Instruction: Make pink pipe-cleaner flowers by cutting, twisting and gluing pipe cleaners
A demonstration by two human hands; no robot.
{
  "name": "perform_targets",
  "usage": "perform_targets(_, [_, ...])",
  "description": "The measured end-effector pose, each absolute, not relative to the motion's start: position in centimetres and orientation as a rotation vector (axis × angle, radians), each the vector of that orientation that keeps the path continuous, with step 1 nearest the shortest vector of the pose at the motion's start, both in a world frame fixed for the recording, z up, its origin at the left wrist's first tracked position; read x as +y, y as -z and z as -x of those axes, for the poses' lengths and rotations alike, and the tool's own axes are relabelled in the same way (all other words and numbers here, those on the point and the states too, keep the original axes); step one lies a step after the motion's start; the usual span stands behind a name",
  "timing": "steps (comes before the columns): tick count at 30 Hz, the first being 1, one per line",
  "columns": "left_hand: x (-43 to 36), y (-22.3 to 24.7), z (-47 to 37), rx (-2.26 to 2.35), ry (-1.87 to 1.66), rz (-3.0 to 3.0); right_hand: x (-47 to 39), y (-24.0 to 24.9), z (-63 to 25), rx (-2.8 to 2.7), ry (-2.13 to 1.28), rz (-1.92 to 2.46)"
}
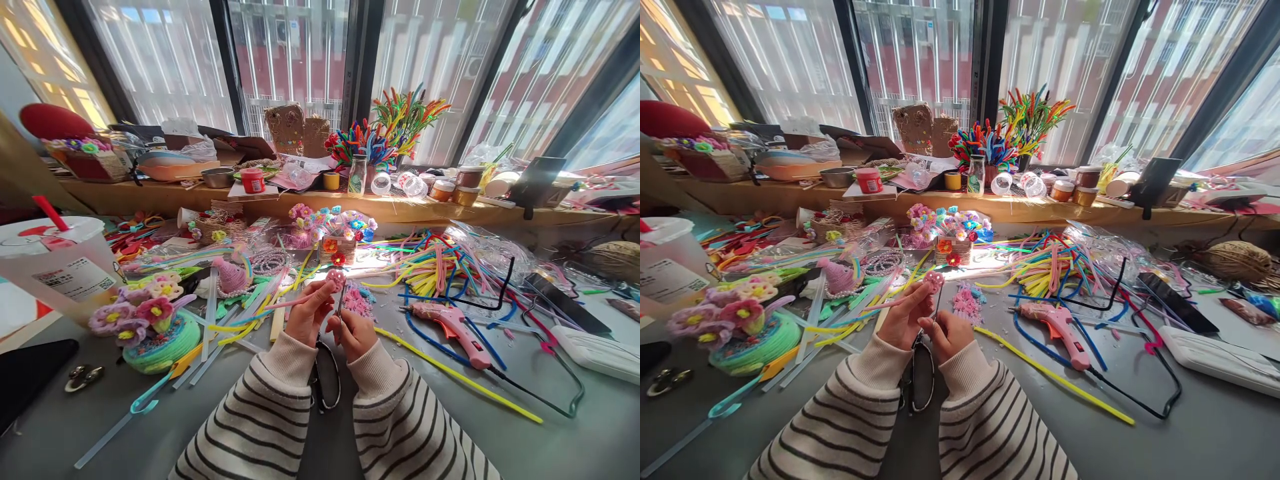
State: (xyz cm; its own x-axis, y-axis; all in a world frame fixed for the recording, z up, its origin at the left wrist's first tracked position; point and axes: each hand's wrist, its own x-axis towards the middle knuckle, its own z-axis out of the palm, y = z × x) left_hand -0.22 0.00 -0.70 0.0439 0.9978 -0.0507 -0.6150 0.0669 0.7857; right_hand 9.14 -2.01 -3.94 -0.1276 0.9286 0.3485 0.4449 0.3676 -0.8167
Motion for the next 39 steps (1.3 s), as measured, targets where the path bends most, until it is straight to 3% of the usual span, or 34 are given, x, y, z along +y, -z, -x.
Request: perform_targets(39, [-0.22,0.63,0.13,0.682,-1.391,-0.727,-2.72,3.40,-9.26,-1.738,-0.647,1.174])
